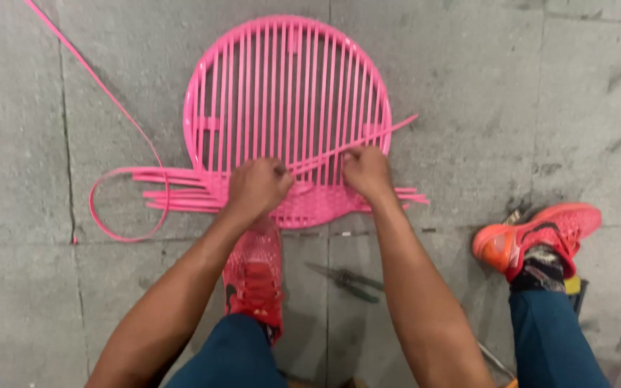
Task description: The recorder is weaving pink plastic strips into a circular furniture frame in a workshop.
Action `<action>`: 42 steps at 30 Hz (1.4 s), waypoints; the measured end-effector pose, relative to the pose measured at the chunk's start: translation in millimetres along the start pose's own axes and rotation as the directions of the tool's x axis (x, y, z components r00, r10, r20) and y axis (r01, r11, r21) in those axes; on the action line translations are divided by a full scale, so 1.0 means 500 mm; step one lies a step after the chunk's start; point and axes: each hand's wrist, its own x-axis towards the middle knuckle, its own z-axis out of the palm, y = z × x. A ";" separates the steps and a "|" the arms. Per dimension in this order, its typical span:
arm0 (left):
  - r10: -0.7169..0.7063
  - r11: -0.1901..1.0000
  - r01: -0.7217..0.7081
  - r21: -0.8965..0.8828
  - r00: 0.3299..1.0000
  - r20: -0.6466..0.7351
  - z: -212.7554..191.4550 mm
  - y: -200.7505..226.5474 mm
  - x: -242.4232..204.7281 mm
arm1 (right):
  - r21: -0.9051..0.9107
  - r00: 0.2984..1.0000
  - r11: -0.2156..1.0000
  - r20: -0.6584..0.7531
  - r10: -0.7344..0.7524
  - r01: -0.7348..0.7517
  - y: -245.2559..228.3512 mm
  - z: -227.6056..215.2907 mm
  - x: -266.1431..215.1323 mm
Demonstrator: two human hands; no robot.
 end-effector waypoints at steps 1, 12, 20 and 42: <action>0.093 0.996 -0.090 0.026 0.991 -0.094 -0.007 -0.002 0.003 | 0.035 0.999 0.999 0.036 0.028 -0.029 0.013 0.004 0.012; 0.059 0.998 -0.062 -0.027 0.993 -0.101 -0.004 0.003 -0.014 | -0.086 0.988 0.989 0.103 -0.113 0.122 -0.091 -0.011 -0.020; 0.068 0.998 -0.068 0.006 0.987 -0.146 0.030 0.001 -0.002 | -0.096 0.995 0.995 0.100 -0.006 0.016 -0.080 -0.013 -0.015; 0.177 0.981 -0.193 -0.028 0.944 -0.280 0.086 0.064 0.020 | -0.307 0.994 0.947 -0.068 0.082 -0.099 -0.003 -0.063 0.019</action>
